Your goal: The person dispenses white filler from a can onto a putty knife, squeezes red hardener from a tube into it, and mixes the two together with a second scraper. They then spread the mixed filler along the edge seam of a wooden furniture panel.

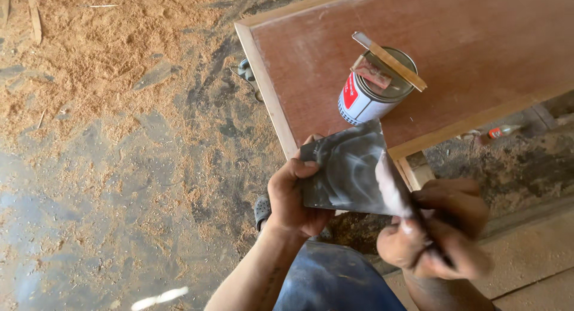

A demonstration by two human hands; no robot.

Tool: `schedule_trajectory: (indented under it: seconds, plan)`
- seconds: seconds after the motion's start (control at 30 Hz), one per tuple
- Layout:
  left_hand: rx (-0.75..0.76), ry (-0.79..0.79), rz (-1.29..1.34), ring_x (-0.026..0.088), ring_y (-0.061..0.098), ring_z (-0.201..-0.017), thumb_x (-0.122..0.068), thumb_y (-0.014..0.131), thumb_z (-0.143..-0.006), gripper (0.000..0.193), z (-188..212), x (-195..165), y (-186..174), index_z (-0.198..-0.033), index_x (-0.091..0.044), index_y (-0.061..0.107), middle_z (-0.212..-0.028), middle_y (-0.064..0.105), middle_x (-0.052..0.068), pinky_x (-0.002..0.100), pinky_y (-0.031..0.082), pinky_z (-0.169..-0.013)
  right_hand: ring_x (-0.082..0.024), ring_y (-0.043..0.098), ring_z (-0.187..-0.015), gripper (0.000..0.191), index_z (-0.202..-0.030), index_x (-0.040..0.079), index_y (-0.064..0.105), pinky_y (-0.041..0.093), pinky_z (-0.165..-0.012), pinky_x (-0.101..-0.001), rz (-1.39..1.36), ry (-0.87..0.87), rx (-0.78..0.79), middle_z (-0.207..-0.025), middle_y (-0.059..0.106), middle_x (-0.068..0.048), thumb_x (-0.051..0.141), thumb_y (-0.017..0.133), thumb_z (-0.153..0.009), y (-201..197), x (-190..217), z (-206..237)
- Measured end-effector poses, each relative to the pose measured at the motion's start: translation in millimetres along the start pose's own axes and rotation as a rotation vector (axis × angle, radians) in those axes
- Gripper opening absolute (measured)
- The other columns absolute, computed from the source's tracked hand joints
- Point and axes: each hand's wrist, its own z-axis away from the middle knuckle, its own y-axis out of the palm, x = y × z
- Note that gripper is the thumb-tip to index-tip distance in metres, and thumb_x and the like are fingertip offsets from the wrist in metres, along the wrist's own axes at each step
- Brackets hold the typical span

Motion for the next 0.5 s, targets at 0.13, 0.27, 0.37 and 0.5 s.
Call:
schedule_trajectory:
  seconds: [0.13, 0.27, 0.37, 0.5]
  plan:
    - [-0.101, -0.038, 0.045, 0.031, 0.066, -0.112, -0.012, 0.052, -0.084, 0.047, -2, -4, -5, -0.13, -0.002, 0.054, -0.124, 0.064, 0.017, 0.046, 0.055, -0.103, -0.033, 0.056, -0.086, 0.023, -0.109, 0.007, 0.048, 0.048, -0.078, -0.0431, -0.033, -0.018, 0.28, -0.103, 0.055, -0.016, 0.025, 0.058, -0.098, -10, 4, 11]
    - [-0.102, -0.053, 0.067, 0.032, 0.066, -0.112, -0.013, 0.053, -0.085, 0.046, -3, -6, -16, -0.13, -0.001, 0.053, -0.123, 0.064, 0.018, 0.048, 0.054, -0.103, -0.033, 0.06, -0.093, 0.019, -0.111, 0.002, 0.051, 0.054, -0.079, -0.0418, -0.082, 0.066, 0.295, -0.111, 0.06, -0.017, 0.014, 0.06, -0.1, -9, 1, 24]
    - [-0.182, -0.057, 0.055, 0.033, 0.067, -0.109, -0.014, 0.052, -0.083, 0.049, -3, -10, -22, -0.128, 0.003, 0.054, -0.12, 0.065, 0.02, 0.049, 0.054, -0.102, -0.034, 0.063, -0.097, 0.017, -0.11, 0.0, 0.054, 0.056, -0.077, -0.0394, -0.063, 0.054, 0.371, -0.111, 0.062, -0.019, 0.006, 0.064, -0.098, -9, -3, 30]
    - [-0.285, -0.043, 0.036, 0.034, 0.067, -0.106, -0.013, 0.051, -0.079, 0.048, -5, -14, -28, -0.125, 0.003, 0.055, -0.116, 0.065, 0.021, 0.05, 0.054, -0.101, -0.032, 0.066, -0.099, 0.015, -0.107, -0.002, 0.058, 0.058, -0.077, -0.0377, -0.054, 0.038, 0.421, -0.111, 0.065, -0.019, 0.0, 0.066, -0.095, -9, -9, 35]
